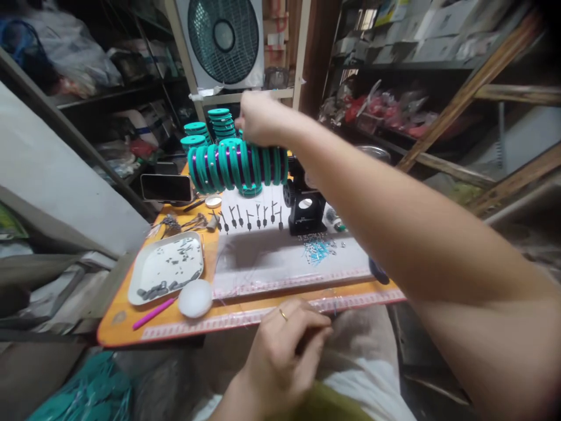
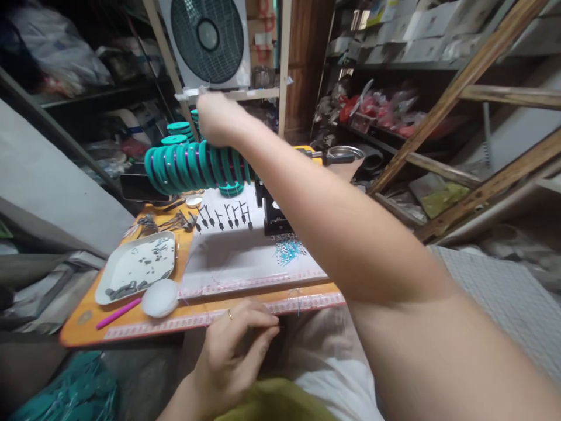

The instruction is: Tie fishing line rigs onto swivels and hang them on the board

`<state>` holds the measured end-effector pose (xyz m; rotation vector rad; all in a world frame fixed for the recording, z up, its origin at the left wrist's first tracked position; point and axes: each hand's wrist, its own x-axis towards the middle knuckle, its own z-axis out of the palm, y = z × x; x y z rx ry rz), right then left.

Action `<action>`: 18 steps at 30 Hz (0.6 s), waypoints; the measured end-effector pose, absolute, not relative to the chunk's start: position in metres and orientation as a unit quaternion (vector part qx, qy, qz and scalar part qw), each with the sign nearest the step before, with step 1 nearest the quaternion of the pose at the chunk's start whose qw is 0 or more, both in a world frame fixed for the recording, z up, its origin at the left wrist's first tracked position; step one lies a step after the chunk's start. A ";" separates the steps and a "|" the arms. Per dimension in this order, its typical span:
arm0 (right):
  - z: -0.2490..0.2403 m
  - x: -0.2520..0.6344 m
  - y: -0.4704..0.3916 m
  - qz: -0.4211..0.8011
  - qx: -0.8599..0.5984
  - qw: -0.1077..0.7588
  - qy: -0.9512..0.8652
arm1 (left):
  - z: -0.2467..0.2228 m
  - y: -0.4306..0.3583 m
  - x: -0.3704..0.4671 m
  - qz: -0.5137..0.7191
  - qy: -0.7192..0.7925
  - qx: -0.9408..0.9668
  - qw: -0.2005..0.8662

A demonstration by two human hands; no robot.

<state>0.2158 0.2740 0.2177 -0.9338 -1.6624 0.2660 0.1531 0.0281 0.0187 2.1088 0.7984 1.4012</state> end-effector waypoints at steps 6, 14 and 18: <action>0.185 0.218 0.248 -0.047 -0.475 0.417 -0.773 | 0.025 0.019 0.148 0.551 0.284 0.723 0.305; 0.151 0.252 0.174 -0.043 -0.380 0.551 -0.742 | 0.011 0.008 0.143 0.549 0.365 0.613 0.436; 0.111 0.289 0.101 0.223 -0.343 0.592 -0.694 | 0.002 0.011 0.141 0.532 0.439 0.552 0.469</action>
